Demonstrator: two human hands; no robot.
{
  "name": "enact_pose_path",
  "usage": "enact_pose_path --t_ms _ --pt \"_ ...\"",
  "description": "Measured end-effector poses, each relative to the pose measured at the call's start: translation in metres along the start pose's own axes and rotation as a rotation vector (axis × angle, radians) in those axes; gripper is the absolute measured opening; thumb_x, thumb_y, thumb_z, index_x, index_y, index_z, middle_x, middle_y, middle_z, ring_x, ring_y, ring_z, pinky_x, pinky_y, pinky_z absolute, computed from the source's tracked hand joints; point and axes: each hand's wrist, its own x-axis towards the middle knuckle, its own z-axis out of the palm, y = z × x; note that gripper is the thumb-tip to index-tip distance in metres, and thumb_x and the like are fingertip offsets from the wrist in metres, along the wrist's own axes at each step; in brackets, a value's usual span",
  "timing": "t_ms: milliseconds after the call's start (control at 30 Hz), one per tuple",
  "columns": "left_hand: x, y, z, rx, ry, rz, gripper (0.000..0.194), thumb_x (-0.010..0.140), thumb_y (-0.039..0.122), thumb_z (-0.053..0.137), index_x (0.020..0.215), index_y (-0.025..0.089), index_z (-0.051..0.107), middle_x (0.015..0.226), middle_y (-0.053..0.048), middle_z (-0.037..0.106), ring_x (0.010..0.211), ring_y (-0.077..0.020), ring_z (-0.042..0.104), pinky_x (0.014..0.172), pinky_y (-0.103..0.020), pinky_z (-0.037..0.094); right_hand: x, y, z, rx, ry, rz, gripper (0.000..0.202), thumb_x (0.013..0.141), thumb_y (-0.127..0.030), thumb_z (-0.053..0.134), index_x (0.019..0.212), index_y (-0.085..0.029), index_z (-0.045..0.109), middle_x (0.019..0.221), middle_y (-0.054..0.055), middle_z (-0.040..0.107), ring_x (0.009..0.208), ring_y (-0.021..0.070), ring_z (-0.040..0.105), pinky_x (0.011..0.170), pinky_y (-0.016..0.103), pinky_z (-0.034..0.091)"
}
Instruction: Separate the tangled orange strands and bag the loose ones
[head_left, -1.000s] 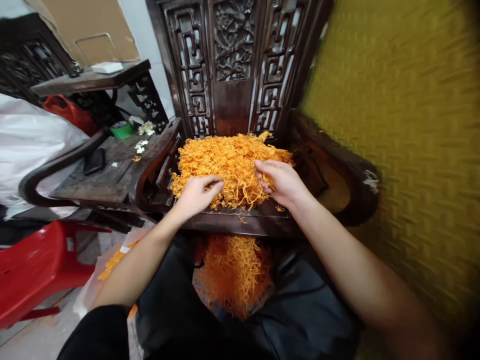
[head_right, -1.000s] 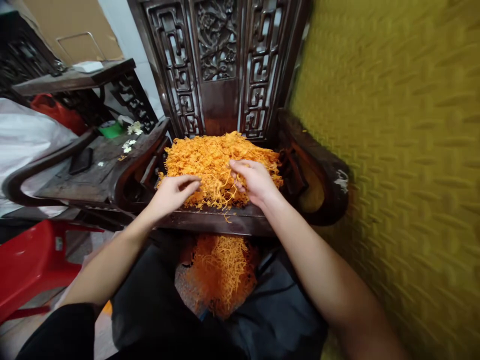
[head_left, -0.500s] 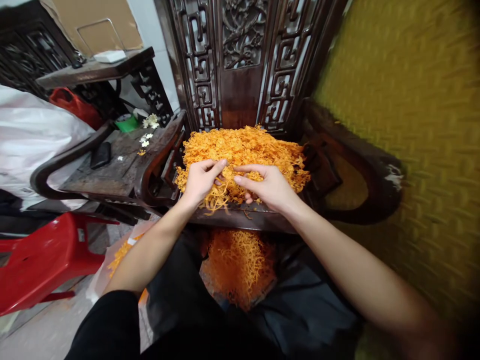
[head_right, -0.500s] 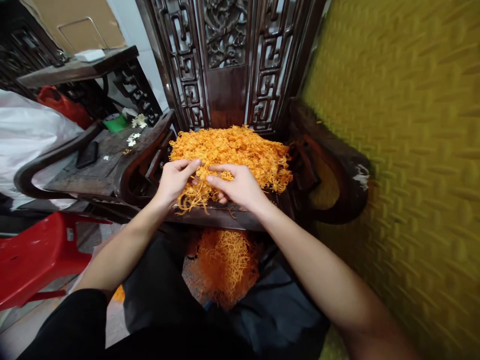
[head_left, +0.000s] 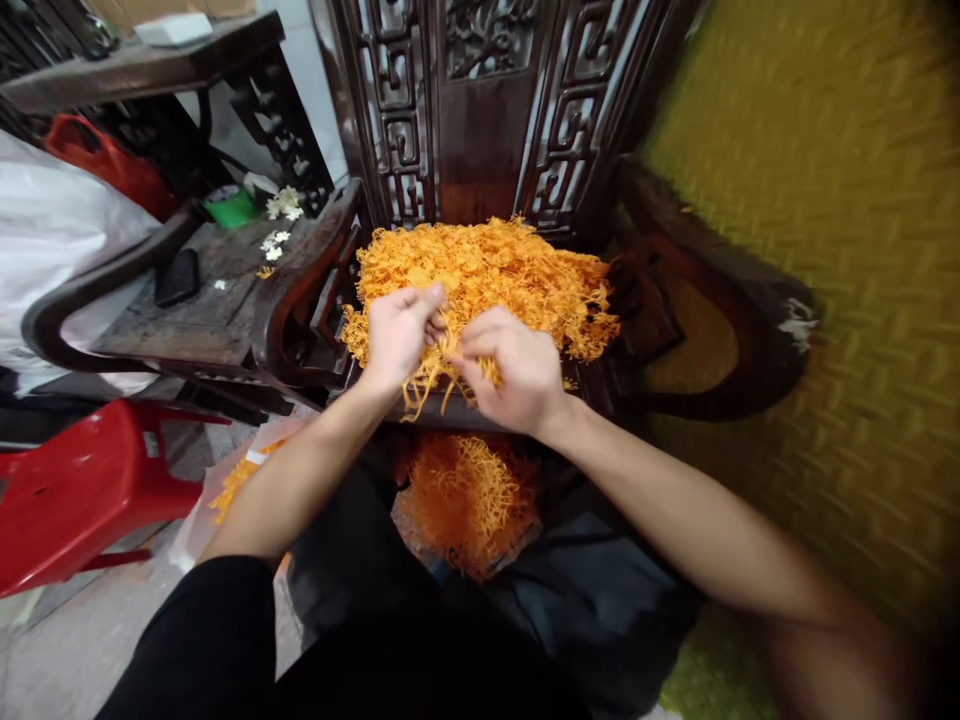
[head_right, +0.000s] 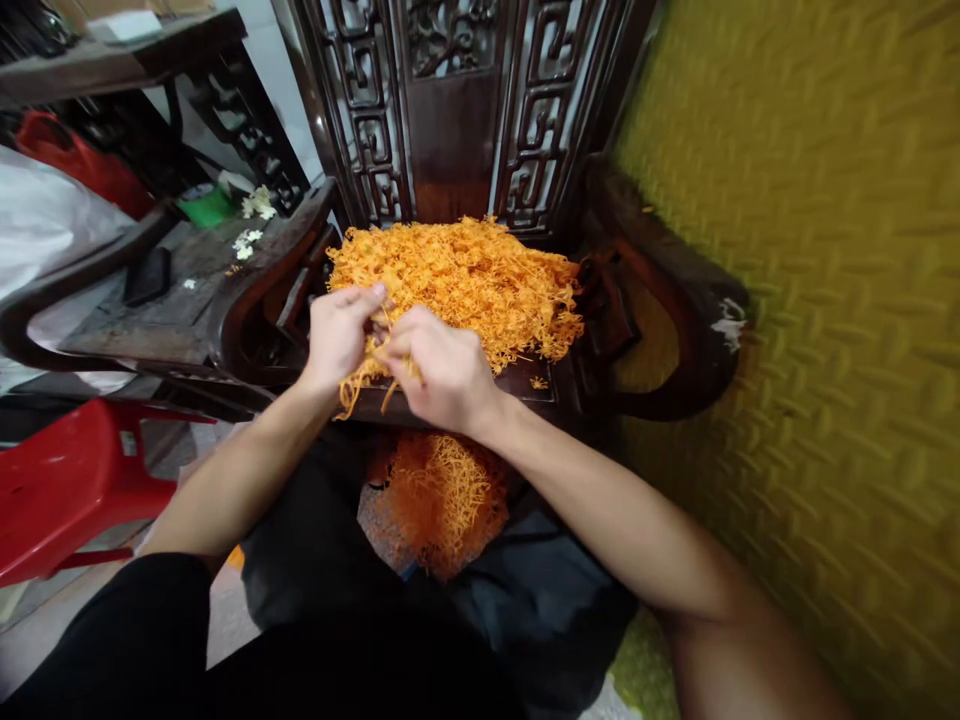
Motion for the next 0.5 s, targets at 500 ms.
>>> enact_pose_path --t_ms 500 --pt "0.001 0.006 -0.013 -0.056 -0.195 -0.068 0.037 0.085 0.051 0.076 0.081 0.015 0.068 0.068 -0.004 0.07 0.055 -0.0104 0.066 0.047 -0.019 0.044 0.01 0.017 -0.018 0.854 0.153 0.848 0.032 0.077 -0.037 0.079 0.103 -0.02 0.071 0.086 0.002 0.066 0.06 0.0124 0.066 0.05 0.027 0.052"
